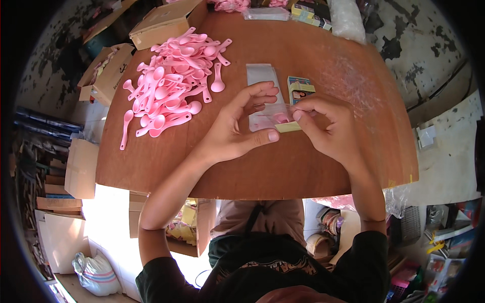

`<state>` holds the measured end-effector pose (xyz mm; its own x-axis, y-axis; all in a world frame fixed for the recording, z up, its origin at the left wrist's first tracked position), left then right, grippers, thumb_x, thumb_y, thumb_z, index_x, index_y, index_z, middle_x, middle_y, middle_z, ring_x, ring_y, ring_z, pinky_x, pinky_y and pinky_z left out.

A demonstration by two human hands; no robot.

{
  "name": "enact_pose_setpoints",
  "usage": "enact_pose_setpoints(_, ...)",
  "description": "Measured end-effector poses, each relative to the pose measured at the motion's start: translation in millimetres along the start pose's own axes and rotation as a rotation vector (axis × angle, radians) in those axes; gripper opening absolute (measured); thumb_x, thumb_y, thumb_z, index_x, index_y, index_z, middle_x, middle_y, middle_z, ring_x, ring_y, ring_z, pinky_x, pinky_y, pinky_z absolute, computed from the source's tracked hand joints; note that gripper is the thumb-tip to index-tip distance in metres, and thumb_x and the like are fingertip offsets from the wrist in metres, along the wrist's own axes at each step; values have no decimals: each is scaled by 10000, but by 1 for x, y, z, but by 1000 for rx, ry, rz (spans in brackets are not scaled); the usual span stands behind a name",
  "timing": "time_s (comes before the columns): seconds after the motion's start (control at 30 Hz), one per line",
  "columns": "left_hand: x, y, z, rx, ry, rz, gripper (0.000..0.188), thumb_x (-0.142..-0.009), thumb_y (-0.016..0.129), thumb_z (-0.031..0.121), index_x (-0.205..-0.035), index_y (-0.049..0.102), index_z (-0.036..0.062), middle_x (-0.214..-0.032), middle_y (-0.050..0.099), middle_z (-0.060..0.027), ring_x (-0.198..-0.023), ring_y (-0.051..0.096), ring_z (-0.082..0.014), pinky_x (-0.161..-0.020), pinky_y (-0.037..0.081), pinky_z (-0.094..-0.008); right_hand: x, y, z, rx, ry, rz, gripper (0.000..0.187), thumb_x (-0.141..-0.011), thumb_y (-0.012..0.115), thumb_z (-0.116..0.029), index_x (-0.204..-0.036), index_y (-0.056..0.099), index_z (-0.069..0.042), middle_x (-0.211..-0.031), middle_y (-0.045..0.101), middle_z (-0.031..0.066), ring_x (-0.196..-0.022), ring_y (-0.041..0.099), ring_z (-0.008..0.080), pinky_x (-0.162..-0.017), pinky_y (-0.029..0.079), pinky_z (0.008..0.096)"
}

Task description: The person repeatedly picks up pink plastic spoons and places them into small clear plastic bags along with yellow paper inserts. The person seals each bag and sets it aside on the table. The process is repeated continuously throughout the clip.

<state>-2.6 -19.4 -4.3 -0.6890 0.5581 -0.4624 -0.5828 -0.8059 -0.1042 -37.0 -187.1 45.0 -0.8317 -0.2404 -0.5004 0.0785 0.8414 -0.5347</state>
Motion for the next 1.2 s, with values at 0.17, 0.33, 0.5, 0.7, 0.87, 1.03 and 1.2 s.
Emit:
enact_pose_setpoints(0.17, 2, 10, -9, -8, 10, 0, 550, -839, 725, 94, -1324, 480, 6, -1307, 544, -126, -1203, 530, -206, -1033, 403, -360, -2, 8, 3, -52, 7, 4, 98, -852, 627, -11, -931, 676, 22, -880, 689, 85, -778, 648, 107, -686, 521, 238)
enact_pose_setpoints(0.33, 0, 4, -25, 105, -121, 136, 199, -919, 630, 59, -1085, 628, -49, -1001, 681, -80, -938, 625, -106, -853, 519, -267, 7, 20, 37, -439, 233, 48, 126, -883, 635, -36, -980, 673, 35, -906, 688, 74, -796, 645, 94, -693, 522, 226)
enact_pose_setpoints(0.5, 0, 3, -32, 94, -162, 174, 218, -931, 621, 86, -1108, 622, -40, -992, 683, -82, -904, 629, -103, -838, 519, -254, 12, 22, 50, -501, 269, 44, 177, -900, 644, -53, -1048, 651, 44, -910, 681, 67, -795, 644, 91, -694, 525, 219)
enact_pose_setpoints(0.7, 1, 2, -33, 208, -255, 187, 263, -975, 566, 193, -1155, 620, 9, -972, 689, -65, -873, 629, -85, -743, 547, -249, 12, 20, 56, -464, 258, 67, 174, -891, 662, -59, -1037, 666, 35, -906, 684, 76, -781, 639, 89, -684, 525, 220)
enact_pose_setpoints(0.87, 1, -2, -33, 163, -231, 170, 262, -980, 554, 190, -1161, 620, 13, -972, 688, -54, -887, 631, -87, -723, 553, -244, 11, 17, 56, -497, 222, 62, 116, -887, 645, -14, -981, 694, 33, -908, 693, 82, -799, 644, 102, -702, 522, 224)
enact_pose_setpoints(1.03, 2, -7, -30, 161, -225, 119, 218, -984, 523, 118, -1135, 633, 7, -1049, 673, -78, -940, 635, -116, -762, 562, -263, 12, 12, 55, -460, 114, -2, 141, -877, 607, 49, -985, 697, 31, -946, 694, 95, -865, 646, 126, -774, 520, 240)
enact_pose_setpoints(1.2, 3, -8, -24, 166, -170, 132, 184, -966, 491, 20, -1052, 651, -8, -1016, 679, -87, -878, 661, -138, -748, 564, -259, 12, 11, 49, -482, 87, -56, 200, -885, 534, 99, -987, 694, 34, -1005, 681, 111, -913, 642, 142, -801, 519, 245)
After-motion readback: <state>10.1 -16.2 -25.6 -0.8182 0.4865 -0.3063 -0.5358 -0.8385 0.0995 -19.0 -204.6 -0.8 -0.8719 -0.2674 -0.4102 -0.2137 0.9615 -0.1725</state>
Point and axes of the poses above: each hand's wrist, its own x-axis away from the middle knuckle, its own y-axis out of the palm, z = x × y, the point moved 6 cm from there along -x, towards the middle knuckle
